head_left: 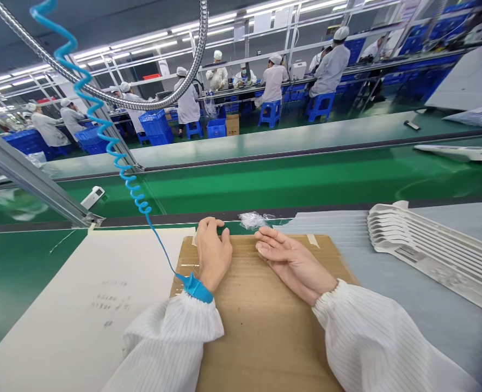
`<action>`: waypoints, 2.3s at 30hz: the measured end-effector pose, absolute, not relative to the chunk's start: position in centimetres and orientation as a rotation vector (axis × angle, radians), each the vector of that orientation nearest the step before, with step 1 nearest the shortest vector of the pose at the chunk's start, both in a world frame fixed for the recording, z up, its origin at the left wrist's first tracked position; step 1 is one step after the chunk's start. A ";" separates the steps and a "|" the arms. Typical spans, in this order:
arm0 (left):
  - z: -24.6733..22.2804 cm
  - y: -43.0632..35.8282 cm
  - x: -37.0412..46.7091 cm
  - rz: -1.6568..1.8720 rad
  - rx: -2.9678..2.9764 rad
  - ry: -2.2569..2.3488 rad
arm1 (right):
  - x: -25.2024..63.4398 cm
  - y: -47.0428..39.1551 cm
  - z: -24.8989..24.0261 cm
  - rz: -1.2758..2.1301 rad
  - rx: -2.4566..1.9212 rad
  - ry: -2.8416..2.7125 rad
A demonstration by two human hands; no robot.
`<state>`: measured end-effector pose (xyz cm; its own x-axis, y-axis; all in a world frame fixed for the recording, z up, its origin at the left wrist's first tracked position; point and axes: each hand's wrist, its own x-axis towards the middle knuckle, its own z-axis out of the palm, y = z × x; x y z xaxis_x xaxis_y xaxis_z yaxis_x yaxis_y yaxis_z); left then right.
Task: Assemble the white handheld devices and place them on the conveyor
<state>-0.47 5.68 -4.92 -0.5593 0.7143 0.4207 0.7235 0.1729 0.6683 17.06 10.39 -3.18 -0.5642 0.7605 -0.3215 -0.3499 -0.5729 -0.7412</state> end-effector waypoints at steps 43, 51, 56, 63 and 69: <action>-5.1 5.7 -0.4 -1.397 -1.468 -2.397 | 17.2 10.4 -3.2 2.174 -0.789 -0.917; -5.3 5.7 -0.4 -1.424 -1.465 -2.366 | 17.0 10.5 -3.3 2.168 -0.766 -0.876; -5.1 5.7 -0.4 -1.407 -1.463 -2.396 | 17.1 10.6 -3.4 2.180 -0.759 -0.909; -5.1 5.7 -0.4 -1.396 -1.469 -2.402 | 17.0 10.5 -3.2 2.167 -0.768 -0.934; -5.2 5.7 -0.4 -1.399 -1.480 -2.377 | 17.0 10.6 -3.5 2.156 -0.774 -0.926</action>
<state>-0.42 5.75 -5.21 -0.5528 0.7127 0.4318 0.7235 0.1534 0.6730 17.03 10.61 -3.48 -0.6082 0.7520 -0.2543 -0.3332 -0.5326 -0.7780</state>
